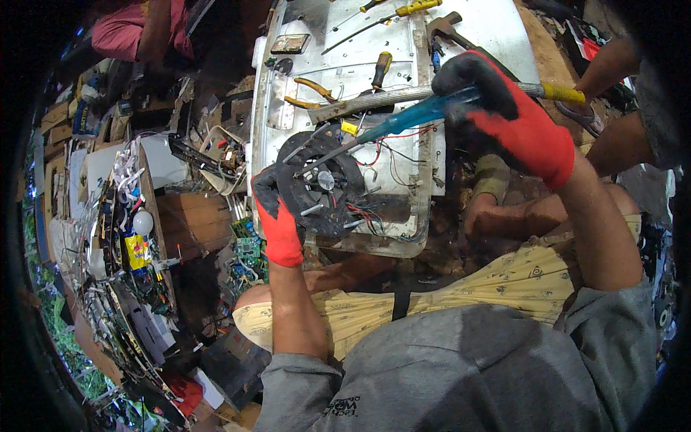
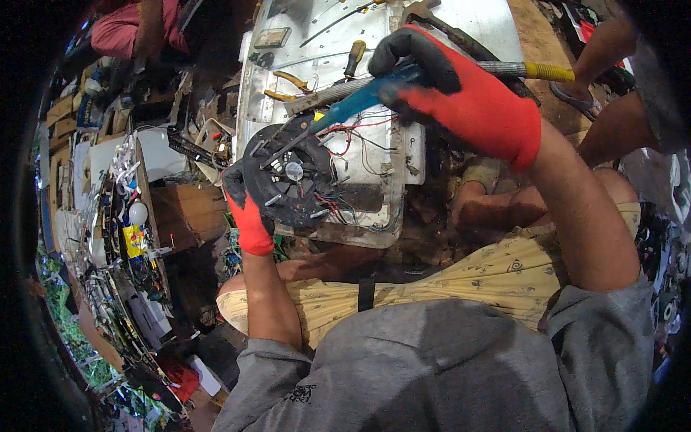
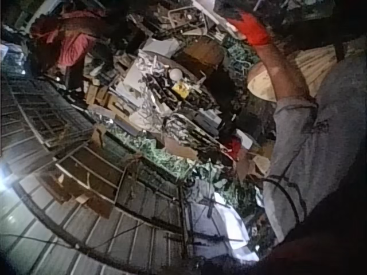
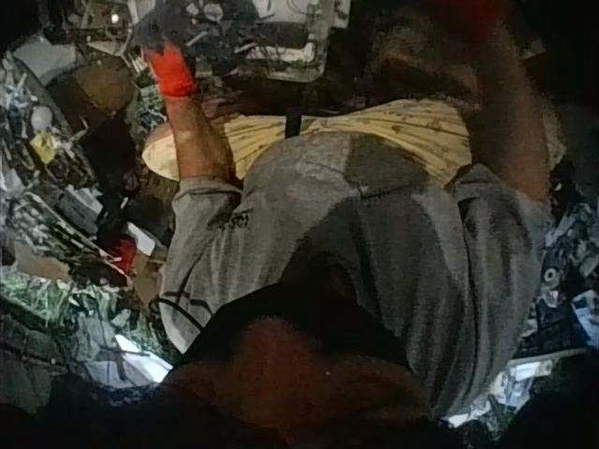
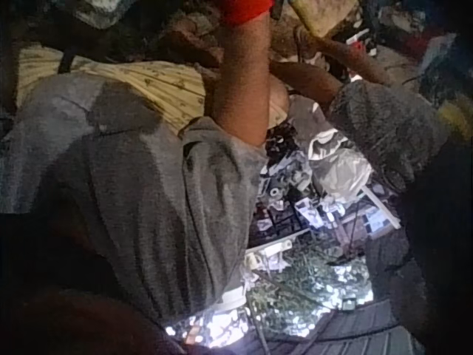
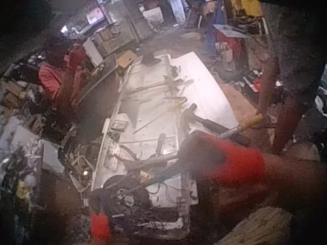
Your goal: The person uses a screwdriver to remove screws from a motor casing and then uses pliers to pull out the rotor. The person works on the motor while sitting on the floor in a cluttered workshop.
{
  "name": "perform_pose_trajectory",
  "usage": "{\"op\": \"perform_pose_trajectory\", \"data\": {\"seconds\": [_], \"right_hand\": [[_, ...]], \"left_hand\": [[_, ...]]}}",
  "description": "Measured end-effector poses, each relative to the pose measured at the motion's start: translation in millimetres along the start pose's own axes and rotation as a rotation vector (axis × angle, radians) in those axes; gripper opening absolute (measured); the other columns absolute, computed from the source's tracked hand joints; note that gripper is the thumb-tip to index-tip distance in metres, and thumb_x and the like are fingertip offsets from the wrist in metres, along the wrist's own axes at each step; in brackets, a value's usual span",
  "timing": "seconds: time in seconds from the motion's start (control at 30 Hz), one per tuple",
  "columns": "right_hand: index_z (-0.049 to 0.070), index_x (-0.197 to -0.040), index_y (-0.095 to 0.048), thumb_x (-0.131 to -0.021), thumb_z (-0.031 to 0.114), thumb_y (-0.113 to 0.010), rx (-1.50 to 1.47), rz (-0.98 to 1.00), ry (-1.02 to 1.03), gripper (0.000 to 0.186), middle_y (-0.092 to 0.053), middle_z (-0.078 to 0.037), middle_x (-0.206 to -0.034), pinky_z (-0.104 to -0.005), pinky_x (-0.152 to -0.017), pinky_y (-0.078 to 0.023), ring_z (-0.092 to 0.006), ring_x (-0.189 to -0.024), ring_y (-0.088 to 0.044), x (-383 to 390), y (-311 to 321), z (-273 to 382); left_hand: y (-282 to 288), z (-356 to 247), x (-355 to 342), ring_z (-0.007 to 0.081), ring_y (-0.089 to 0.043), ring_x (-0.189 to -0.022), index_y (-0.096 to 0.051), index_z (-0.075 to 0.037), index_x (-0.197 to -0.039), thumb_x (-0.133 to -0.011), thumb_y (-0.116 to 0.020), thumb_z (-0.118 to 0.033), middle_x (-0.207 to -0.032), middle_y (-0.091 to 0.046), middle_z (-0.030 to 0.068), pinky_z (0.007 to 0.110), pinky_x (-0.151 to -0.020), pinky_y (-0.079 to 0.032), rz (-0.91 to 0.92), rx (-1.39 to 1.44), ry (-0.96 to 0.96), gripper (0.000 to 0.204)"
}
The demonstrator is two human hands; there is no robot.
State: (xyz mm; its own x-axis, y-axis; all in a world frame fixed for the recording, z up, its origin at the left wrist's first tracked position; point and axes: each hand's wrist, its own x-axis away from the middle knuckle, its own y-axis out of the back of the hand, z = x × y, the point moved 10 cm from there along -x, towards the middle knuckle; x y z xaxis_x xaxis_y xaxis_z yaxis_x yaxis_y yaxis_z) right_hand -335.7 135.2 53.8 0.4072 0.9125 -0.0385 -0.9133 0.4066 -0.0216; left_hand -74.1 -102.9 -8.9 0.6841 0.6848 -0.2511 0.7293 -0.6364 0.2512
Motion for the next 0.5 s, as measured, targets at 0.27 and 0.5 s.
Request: {"op": "perform_pose_trajectory", "data": {"seconds": [0.27,0.5], "right_hand": [[0.004,-0.131,-0.050,-0.096,0.008,-0.059,0.149,0.004,0.309,0.037,-0.062,-0.007,-0.120,-0.0300,-0.100,-0.045,-0.0147,-0.111,-0.058,7,-1,20],[0.002,-0.133,-0.050,-0.095,0.008,-0.059,0.299,-0.068,0.051,0.039,-0.061,-0.008,-0.123,-0.0303,-0.101,-0.045,-0.0158,-0.114,-0.057,4,11,-6]], "left_hand": [[-7,-11,0,0.0106,-0.052,-0.093,-0.052,-0.004,-0.121,-0.099,-0.057,-0.017,-0.106,-0.055,0.0024,0.027,-0.081,-0.046,0.022,-0.023,-0.057,0.026],[-5,-13,1,0.0111,-0.051,-0.094,-0.053,-0.004,-0.118,-0.100,-0.058,-0.019,-0.107,-0.055,0.0030,0.028,-0.083,-0.045,-0.001,-0.006,-0.008,0.024]]}}
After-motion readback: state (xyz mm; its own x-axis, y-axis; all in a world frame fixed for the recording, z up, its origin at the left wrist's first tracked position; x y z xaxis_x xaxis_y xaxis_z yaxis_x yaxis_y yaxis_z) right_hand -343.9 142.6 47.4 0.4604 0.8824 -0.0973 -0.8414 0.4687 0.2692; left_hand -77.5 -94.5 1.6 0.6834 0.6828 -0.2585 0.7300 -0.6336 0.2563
